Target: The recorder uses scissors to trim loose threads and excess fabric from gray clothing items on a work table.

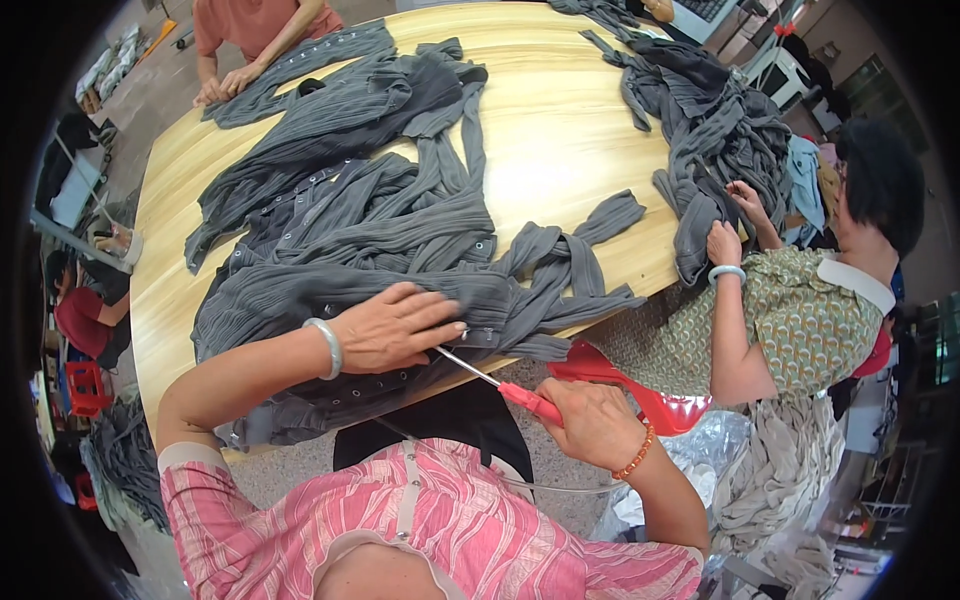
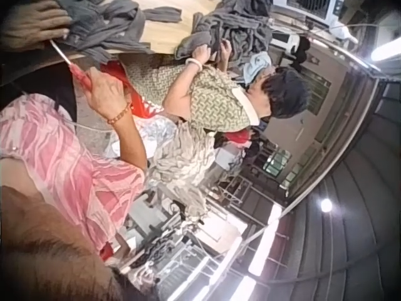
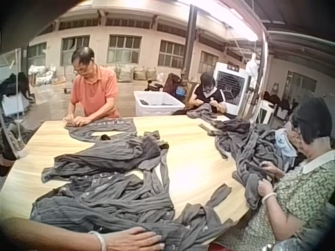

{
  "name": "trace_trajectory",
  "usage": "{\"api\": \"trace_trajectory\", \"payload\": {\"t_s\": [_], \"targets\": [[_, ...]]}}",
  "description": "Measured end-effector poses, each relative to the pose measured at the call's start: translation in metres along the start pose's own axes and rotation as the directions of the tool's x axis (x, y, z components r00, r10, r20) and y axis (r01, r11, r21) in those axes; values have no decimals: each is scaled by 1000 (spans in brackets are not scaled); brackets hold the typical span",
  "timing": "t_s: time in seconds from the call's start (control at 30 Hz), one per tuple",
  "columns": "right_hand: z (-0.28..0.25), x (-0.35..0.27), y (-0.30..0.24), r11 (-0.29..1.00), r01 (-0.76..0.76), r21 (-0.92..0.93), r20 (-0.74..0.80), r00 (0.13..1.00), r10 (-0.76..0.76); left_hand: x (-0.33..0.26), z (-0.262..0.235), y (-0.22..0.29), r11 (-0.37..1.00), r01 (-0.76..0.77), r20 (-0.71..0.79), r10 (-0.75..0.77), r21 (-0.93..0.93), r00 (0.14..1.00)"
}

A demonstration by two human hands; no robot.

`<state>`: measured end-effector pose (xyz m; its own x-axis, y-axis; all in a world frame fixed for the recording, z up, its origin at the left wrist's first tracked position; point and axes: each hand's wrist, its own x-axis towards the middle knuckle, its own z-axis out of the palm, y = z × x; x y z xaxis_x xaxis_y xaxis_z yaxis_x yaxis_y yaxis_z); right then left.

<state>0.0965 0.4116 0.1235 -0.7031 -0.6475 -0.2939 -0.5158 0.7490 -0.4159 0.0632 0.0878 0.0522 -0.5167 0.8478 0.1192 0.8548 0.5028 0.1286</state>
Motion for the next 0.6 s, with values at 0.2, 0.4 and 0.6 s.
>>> {"api": "trace_trajectory", "payload": {"t_s": [0.2, 0.4, 0.6], "targets": [[10, -21, 11, 985, -166, -35, 5, 986, 166, 48, 32, -4, 984, -90, 168, 64, 152, 984], [13, -40, 28, 956, -272, -113, -8, 962, 273, 52, 44, -3, 990, 18, 132, -37, 140, 991], [15, -51, 35, 985, -173, 21, -78, 982, 175, 57, 67, 3, 992, 42, -116, -29, 120, 993]]}}
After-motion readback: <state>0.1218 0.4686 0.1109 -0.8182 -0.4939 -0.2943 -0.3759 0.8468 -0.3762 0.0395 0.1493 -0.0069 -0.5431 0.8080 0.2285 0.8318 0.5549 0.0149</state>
